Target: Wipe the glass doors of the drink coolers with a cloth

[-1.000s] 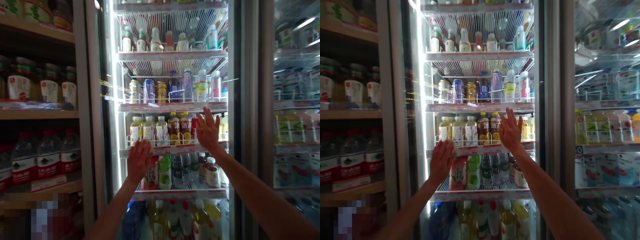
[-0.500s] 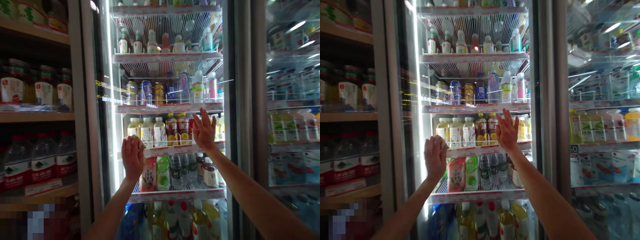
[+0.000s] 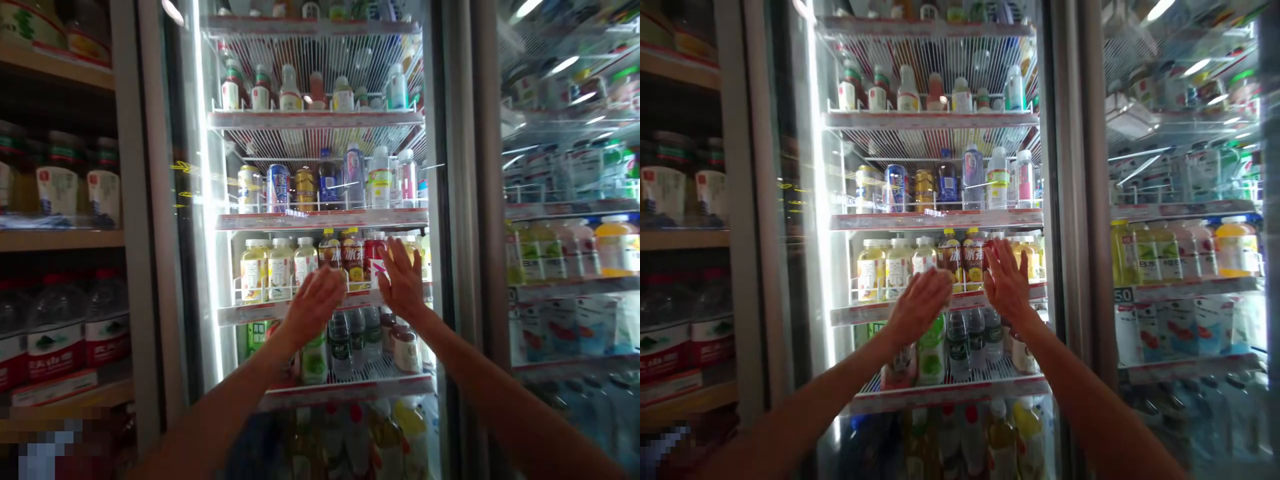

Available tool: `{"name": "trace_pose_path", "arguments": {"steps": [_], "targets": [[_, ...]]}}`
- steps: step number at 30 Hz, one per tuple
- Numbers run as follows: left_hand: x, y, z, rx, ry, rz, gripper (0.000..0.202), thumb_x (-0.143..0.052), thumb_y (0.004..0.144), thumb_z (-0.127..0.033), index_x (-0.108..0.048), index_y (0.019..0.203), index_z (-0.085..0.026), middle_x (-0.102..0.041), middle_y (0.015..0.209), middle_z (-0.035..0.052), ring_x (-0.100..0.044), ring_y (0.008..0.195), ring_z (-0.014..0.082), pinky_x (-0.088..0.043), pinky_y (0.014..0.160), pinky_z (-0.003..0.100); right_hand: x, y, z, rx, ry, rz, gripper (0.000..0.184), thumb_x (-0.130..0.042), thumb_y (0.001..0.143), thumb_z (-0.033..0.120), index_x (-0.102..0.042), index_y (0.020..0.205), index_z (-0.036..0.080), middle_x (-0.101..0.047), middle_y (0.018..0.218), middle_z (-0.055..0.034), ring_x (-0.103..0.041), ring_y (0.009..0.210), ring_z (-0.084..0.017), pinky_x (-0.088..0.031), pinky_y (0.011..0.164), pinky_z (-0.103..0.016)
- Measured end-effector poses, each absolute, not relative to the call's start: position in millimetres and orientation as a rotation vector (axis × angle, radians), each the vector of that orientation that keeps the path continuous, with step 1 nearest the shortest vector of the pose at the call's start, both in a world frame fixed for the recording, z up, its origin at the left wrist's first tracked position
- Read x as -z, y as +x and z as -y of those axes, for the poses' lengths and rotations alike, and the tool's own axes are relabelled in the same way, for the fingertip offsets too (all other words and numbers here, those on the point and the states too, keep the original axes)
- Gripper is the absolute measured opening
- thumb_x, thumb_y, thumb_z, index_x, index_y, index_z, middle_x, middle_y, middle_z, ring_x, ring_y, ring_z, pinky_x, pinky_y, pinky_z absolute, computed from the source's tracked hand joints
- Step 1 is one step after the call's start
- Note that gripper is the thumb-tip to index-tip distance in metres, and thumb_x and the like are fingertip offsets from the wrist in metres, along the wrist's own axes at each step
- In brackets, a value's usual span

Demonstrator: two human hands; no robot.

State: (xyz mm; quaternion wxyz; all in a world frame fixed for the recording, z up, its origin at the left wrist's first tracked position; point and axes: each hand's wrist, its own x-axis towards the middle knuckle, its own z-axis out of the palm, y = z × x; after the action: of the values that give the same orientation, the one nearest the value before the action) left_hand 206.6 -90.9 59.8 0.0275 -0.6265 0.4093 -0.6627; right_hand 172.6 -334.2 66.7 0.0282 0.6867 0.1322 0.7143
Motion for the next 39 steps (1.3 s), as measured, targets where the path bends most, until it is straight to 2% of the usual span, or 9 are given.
{"name": "trace_pose_path", "arguments": {"steps": [2, 7, 12, 15, 18, 23, 28, 35, 39], "targets": [[-76, 207, 97, 1.862, -1.882, -1.372, 0.046, -0.043, 0.088, -0.021, -0.040, 0.134, -0.029, -0.044, 0.140, 0.0017, -0.030, 0.135, 0.0176, -0.028, 0.111, 0.038, -63, 166, 339, -2.185, 2.114, -0.462, 0.058, -0.036, 0.092, 0.026, -0.015, 0.146, 0.027, -0.035, 0.146, -0.0092, -0.026, 0.138, -0.022, -0.019, 0.111, -0.048], [-123, 210, 119, 2.477, -2.157, -0.793, 0.043, -0.038, 0.091, -0.027, -0.042, 0.132, -0.015, -0.040, 0.141, 0.0133, -0.022, 0.138, 0.0275, -0.023, 0.111, 0.049, -61, 154, 361, -2.294, 2.128, -0.373, 0.057, -0.036, 0.092, 0.027, -0.016, 0.145, 0.030, -0.027, 0.151, -0.0063, -0.026, 0.138, -0.023, -0.017, 0.112, -0.048], [-118, 209, 152, 1.895, -1.678, -1.351, 0.041, -0.043, 0.090, -0.025, -0.043, 0.131, -0.022, -0.048, 0.136, 0.0031, -0.033, 0.133, 0.0213, -0.030, 0.110, 0.040, -54, 145, 383, -2.261, 2.172, -0.406, 0.056, -0.035, 0.092, 0.026, -0.018, 0.145, 0.028, -0.028, 0.150, -0.0068, -0.026, 0.138, -0.024, -0.019, 0.111, -0.050], [-129, 208, 166, 2.037, -1.834, -1.208, 0.039, -0.040, 0.091, -0.027, -0.044, 0.129, -0.019, -0.046, 0.138, 0.0053, -0.031, 0.134, 0.0226, -0.029, 0.110, 0.041, -51, 139, 395, -2.246, 2.186, -0.398, 0.056, -0.034, 0.092, 0.027, -0.016, 0.146, 0.027, -0.029, 0.149, -0.0080, -0.026, 0.138, -0.024, -0.020, 0.111, -0.051], [-135, 207, 188, 2.252, -2.038, -1.026, 0.043, -0.034, 0.092, -0.024, -0.039, 0.132, -0.010, -0.037, 0.143, 0.0160, -0.023, 0.138, 0.0287, -0.025, 0.110, 0.051, -50, 133, 405, -2.302, 2.145, -0.349, 0.057, -0.034, 0.092, 0.026, -0.016, 0.146, 0.027, -0.031, 0.149, -0.0085, -0.027, 0.137, -0.024, -0.022, 0.110, -0.052], [-110, 201, 235, 1.817, -1.661, -1.504, 0.033, -0.041, 0.091, -0.027, -0.051, 0.122, -0.024, -0.051, 0.134, 0.0004, -0.036, 0.131, 0.0158, -0.029, 0.110, 0.034, -48, 120, 421, -2.309, 2.127, -0.314, 0.057, -0.035, 0.092, 0.025, -0.016, 0.146, 0.026, -0.033, 0.148, -0.0092, -0.029, 0.137, -0.025, -0.023, 0.110, -0.053], [-137, 199, 262, 2.048, -1.925, -1.275, 0.041, -0.032, 0.093, -0.019, -0.040, 0.132, -0.009, -0.040, 0.142, 0.0137, -0.027, 0.136, 0.0263, -0.025, 0.111, 0.048, -42, 106, 439, -2.312, 2.138, -0.280, 0.057, -0.036, 0.091, 0.023, -0.018, 0.145, 0.026, -0.033, 0.148, -0.0093, -0.028, 0.137, -0.024, -0.024, 0.110, -0.052], [-99, 199, 298, 1.681, -1.532, -1.644, 0.030, -0.042, 0.091, -0.026, -0.056, 0.117, -0.022, -0.053, 0.132, -0.0001, -0.041, 0.128, 0.0181, -0.032, 0.108, 0.036, -36, 97, 452, -2.351, 2.149, -0.204, 0.057, -0.037, 0.091, 0.021, -0.020, 0.145, 0.026, -0.033, 0.148, -0.0094, -0.029, 0.137, -0.024, -0.024, 0.110, -0.051], [-103, 195, 298, 1.774, -1.714, -1.528, 0.036, -0.036, 0.092, -0.022, -0.049, 0.125, -0.015, -0.048, 0.137, 0.0090, -0.035, 0.133, 0.0211, -0.029, 0.109, 0.044, -31, 94, 456, -2.362, 2.133, -0.198, 0.057, -0.037, 0.090, 0.021, -0.020, 0.145, 0.027, -0.033, 0.147, -0.0088, -0.029, 0.137, -0.024, -0.024, 0.110, -0.051]]}}
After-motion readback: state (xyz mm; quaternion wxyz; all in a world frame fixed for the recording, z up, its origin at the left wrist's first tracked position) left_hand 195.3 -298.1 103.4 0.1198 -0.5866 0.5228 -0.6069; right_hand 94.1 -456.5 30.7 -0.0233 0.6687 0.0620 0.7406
